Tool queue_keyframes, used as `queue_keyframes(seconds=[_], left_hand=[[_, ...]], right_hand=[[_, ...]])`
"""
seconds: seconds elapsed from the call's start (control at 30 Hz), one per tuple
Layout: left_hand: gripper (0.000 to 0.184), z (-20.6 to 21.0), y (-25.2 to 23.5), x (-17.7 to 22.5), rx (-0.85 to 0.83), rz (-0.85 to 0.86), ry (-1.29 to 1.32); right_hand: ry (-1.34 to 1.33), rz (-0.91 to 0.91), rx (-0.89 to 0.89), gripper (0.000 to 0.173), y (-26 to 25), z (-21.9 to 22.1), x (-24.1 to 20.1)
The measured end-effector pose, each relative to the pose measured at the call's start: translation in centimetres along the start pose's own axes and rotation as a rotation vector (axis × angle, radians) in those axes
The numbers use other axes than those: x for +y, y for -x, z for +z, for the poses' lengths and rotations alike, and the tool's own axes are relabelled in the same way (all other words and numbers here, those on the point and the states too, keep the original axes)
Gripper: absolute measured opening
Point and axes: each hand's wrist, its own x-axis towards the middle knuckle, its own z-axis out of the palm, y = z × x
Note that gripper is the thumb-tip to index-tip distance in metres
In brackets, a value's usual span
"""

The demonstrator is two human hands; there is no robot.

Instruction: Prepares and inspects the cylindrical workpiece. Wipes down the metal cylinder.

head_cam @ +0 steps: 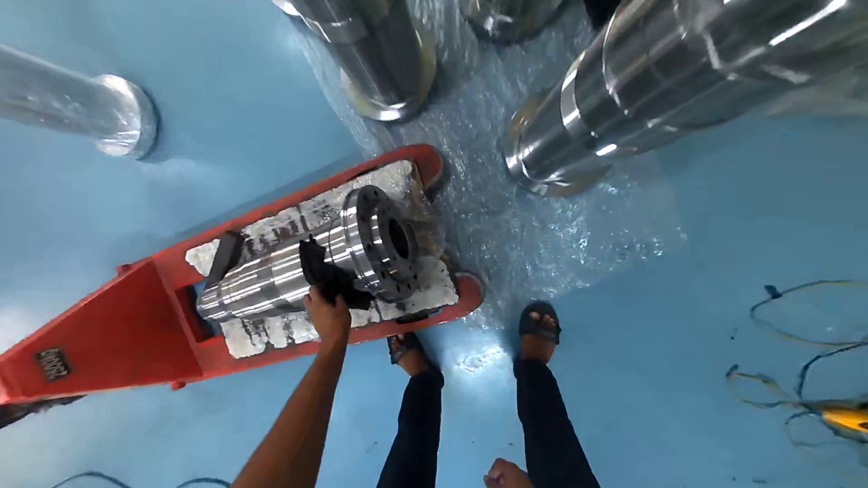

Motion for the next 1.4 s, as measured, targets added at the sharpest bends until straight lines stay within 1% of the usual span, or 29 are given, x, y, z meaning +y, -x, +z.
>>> queue_keyframes(seconds=[0.03,0.1,0.2,0.23,0.27,0.3,0.33,0.37,0.43,0.47,0.53,0.57,0.6,0.63,0.7,0.73,0.8,0.87,0.9,0.93,0.97,1.0,1.07,1.13,1.2,1.27,1.33,1.37,1.4], left_hand=[[0.046,0.3,1.1,-0.7,-0.063,0.005,0.003],[0.038,1.0,5.5,-1.8,-0.361,-0.044,0.073],[0.028,2.2,14.9,-1.7,-0.880,-0.062,0.281],[0.028,2.3,17.7,-1.5,-1.041,-0.057,0.346],[0.033,2.4,19.6,-1.1,-1.156,-0.026,0.378],[0.038,2.2,20.5,-0.5,-1.192,0.055,0.367],[0.041,1.7,20.6,0.4,-1.134,0.193,0.318],[0.040,1.0,19.8,1.6,-0.987,0.369,0.240],[0.033,-0.7,15.6,4.1,-0.578,0.669,0.117],[0.034,-1.7,12.8,5.4,-0.392,0.784,0.068],[0.040,-3.8,6.7,8.1,-0.165,0.927,-0.044],[0.045,-4.4,3.8,9.3,-0.111,0.942,-0.112],[0.052,-4.6,1.2,10.3,-0.087,0.931,-0.176],[0.058,-4.3,-1.0,11.0,-0.075,0.909,-0.232],[0.064,-2.8,-4.2,11.3,-0.072,0.865,-0.260],[0.064,-1.8,-5.1,10.8,-0.081,0.846,-0.225],[0.057,-0.1,-6.0,9.0,-0.100,0.842,-0.093],[0.052,0.5,-6.6,8.2,-0.092,0.839,-0.023],[0.051,0.6,-6.8,8.0,-0.076,0.826,-0.025],[0.050,0.6,-6.8,7.8,-0.069,0.814,-0.029],[0.050,0.5,-6.7,7.6,-0.066,0.809,-0.030],[0.050,0.5,-6.6,7.5,-0.069,0.809,-0.028],[0.052,0.6,-6.8,8.1,-0.073,0.844,-0.003],[0.051,0.6,-6.6,8.3,-0.048,0.882,0.012],[0.049,0.5,-5.9,8.7,-0.049,0.883,0.000],[0.048,0.6,-5.7,9.0,-0.027,0.892,0.004],[0.048,0.6,-5.7,8.9,-0.030,0.893,0.020],[0.047,0.7,-5.8,8.9,-0.033,0.891,0.031],[0.047,0.7,-5.8,8.8,-0.036,0.890,0.041]], right_hand=[[-0.058,-0.056,0.020,0.033,-0.2,-0.5,-0.7],[-0.341,-0.200,0.055,0.032,-1.0,-1.4,-2.7],[-0.767,-0.306,-0.056,0.060,-2.6,-4.4,-6.7],[-0.838,-0.341,-0.092,0.061,-3.2,-5.3,-7.4],[-0.871,-0.375,-0.086,0.054,-4.1,-5.9,-7.6],[-0.872,-0.413,-0.034,0.043,-5.3,-6.4,-7.5],[-0.851,-0.435,0.038,0.032,-6.3,-7.0,-7.2],[-0.806,-0.434,0.123,0.026,-7.3,-7.8,-6.8],[-0.601,-0.339,0.269,0.023,-9.3,-10.2,-6.0],[-0.442,-0.261,0.295,0.024,-10.4,-11.6,-5.6],[-0.144,-0.157,0.258,0.033,-13.5,-13.5,-4.5],[-0.037,-0.146,0.263,0.036,-15.3,-13.8,-4.0],[0.035,-0.171,0.312,0.038,-16.9,-14.1,-3.8],[0.072,-0.230,0.412,0.039,-18.4,-14.2,-3.8],[0.037,-0.425,0.686,0.041,-21.0,-15.0,-4.9],[-0.002,-0.515,0.788,0.044,-21.8,-15.7,-6.2],[-0.057,-0.661,0.893,0.050,-22.9,-17.7,-10.1],[-0.024,-0.789,0.840,0.045,-24.5,-20.5,-14.3],[0.042,-0.820,0.743,0.042,-25.6,-22.1,-15.9],[0.147,-0.801,0.607,0.040,-26.9,-23.5,-16.8],[0.285,-0.757,0.483,0.039,-28.4,-24.5,-16.8],[0.435,-0.722,0.409,0.036,-29.8,-25.4,-16.1],[0.688,-0.684,0.405,0.032,-30.9,-27.5,-14.1],[0.754,-0.647,0.438,0.036,-29.5,-28.4,-11.0],[0.596,-0.515,0.449,0.033,-26.8,-28.8,-6.9],[0.218,-0.372,0.497,0.029,-23.7,-30.0,-4.7],[-0.121,-0.367,0.661,0.026,-21.0,-30.3,-4.0],[-0.181,-0.400,0.772,0.025,-19.9,-30.4,-4.5],[-0.165,-0.445,0.891,0.026,-19.0,-30.5,-5.7]])
